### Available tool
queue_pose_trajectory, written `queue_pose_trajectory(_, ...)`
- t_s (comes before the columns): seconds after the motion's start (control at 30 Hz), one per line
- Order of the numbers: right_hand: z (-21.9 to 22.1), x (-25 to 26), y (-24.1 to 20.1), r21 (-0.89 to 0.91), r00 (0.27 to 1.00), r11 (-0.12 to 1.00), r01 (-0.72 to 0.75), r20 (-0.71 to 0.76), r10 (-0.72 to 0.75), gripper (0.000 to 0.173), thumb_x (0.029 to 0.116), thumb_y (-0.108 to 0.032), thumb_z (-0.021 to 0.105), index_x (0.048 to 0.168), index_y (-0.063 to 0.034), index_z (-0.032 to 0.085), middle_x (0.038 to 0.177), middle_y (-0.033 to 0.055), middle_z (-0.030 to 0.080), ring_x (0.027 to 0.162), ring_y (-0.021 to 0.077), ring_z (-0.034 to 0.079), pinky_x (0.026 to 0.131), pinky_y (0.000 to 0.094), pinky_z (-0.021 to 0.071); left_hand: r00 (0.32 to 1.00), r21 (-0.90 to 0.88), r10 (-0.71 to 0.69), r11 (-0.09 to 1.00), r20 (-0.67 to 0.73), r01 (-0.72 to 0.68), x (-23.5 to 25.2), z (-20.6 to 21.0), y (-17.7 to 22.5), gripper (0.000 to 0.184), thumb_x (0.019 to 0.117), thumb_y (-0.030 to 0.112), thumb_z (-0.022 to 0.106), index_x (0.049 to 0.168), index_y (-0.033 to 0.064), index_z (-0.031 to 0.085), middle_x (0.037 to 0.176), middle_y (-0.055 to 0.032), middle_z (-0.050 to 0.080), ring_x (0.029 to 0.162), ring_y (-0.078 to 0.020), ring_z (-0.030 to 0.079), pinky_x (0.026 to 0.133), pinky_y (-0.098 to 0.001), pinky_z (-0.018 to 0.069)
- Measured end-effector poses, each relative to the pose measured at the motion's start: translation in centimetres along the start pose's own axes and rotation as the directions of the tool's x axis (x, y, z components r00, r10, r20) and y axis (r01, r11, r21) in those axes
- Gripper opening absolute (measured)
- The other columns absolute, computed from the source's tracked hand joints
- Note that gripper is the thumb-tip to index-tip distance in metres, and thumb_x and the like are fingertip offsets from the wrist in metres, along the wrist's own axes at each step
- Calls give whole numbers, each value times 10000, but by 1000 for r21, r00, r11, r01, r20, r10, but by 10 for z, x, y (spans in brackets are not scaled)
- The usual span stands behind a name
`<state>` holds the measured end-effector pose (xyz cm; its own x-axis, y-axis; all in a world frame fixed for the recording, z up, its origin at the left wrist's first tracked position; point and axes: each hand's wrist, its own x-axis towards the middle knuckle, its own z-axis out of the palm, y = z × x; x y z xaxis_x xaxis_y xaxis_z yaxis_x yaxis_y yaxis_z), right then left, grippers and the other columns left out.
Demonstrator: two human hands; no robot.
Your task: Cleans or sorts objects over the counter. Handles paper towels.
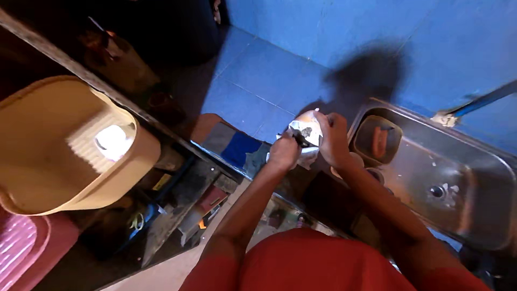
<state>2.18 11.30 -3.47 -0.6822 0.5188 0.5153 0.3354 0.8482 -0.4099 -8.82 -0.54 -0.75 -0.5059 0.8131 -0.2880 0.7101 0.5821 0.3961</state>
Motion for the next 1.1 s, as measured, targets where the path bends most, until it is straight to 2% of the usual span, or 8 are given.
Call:
queue_pose_trajectory(0.23, -1, -1, 9, 56, 987, 993, 103, -132, -95, 504, 880, 92, 627, 1356, -69, 655, 1135, 283, 626, 1059, 443, 626, 912, 534, 537, 995, -137, 26, 990, -93, -39, 5, 4, -9, 385, 1003, 235, 619, 1261, -49, 653, 1392, -225, 583, 1229, -369, 622, 1034, -531, 512)
queue_pose_trajectory(0.33, -2, 4, 2, 313, 989, 944, -103, -65, 129, 191, 1026, -229, 598, 986, -76, 705, 881, 113, 663, 847, 227, 665, 765, 413, 562, 993, -164, 12, 986, -113, -31, 5, 5, -11, 404, 994, 243, 635, 1278, -44, 648, 1422, -220, 571, 1257, -359, 610, 1054, -516, 503)
queue_pose_trajectory(0.37, -2, 2, 3, 341, 987, 928, -152, 6, 159, 312, 1038, -322, 585, 939, -47, 694, 855, 114, 666, 828, 228, 666, 766, 428, 559, 993, -169, 11, 985, -117, -30, 3, 7, -10, 400, 985, 243, 648, 1267, -40, 655, 1416, -218, 576, 1250, -358, 614, 1047, -517, 507)
queue_pose_trajectory(0.5, -6, 1, 15, 136, 988, 991, 9, -155, 13, 453, 896, 100, 584, 1337, 13, 642, 1190, 323, 620, 1113, 482, 608, 960, 570, 514, 993, -155, 23, 987, -119, -41, 3, 5, -6, 428, 1001, 257, 640, 1291, -58, 635, 1445, -227, 552, 1253, -374, 613, 1046, -524, 505)
queue_pose_trajectory(0.7, -17, 8, 40, 463, 909, 808, -364, -12, 416, 584, 931, 73, 443, 1513, 25, 435, 1525, 252, 472, 1416, 342, 463, 1159, 440, 405, 980, -158, 64, 983, -188, -94, 2, 11, -5, 393, 962, 196, 679, 1261, -57, 648, 1444, -229, 554, 1214, -384, 635, 1013, -549, 528)
queue_pose_trajectory(0.9, -40, -16, 67, 744, 545, 222, -630, 220, 809, 524, 1008, -62, 496, 1521, -51, 390, 1386, 185, 558, 1180, 244, 611, 945, 434, 557, 985, -151, 68, 984, -161, -93, 2, 12, -5, 484, 977, 247, 679, 1359, -40, 599, 1537, -229, 470, 1305, -395, 576, 1063, -549, 497)
queue_pose_trajectory(1.03, -82, -70, 133, 838, 387, 148, -526, 80, 919, 493, 1017, -185, 544, 1470, -51, 402, 1272, 145, 599, 1049, 217, 652, 841, 416, 603, 987, -159, 57, 984, -153, -81, -10, 19, -10, 508, 954, 203, 694, 1398, -17, 583, 1575, -191, 442, 1287, -384, 592, 1040, -568, 506)
queue_pose_trajectory(1.1, -106, -91, 160, 840, 181, 109, -532, -13, 983, 519, 1028, -185, 533, 1499, -61, 354, 1273, 145, 588, 1014, 222, 659, 819, 391, 598, 988, -164, 52, 984, -144, -75, -17, 23, -14, 500, 959, 195, 684, 1414, 14, 579, 1601, -174, 409, 1274, -382, 600, 1021, -567, 520)
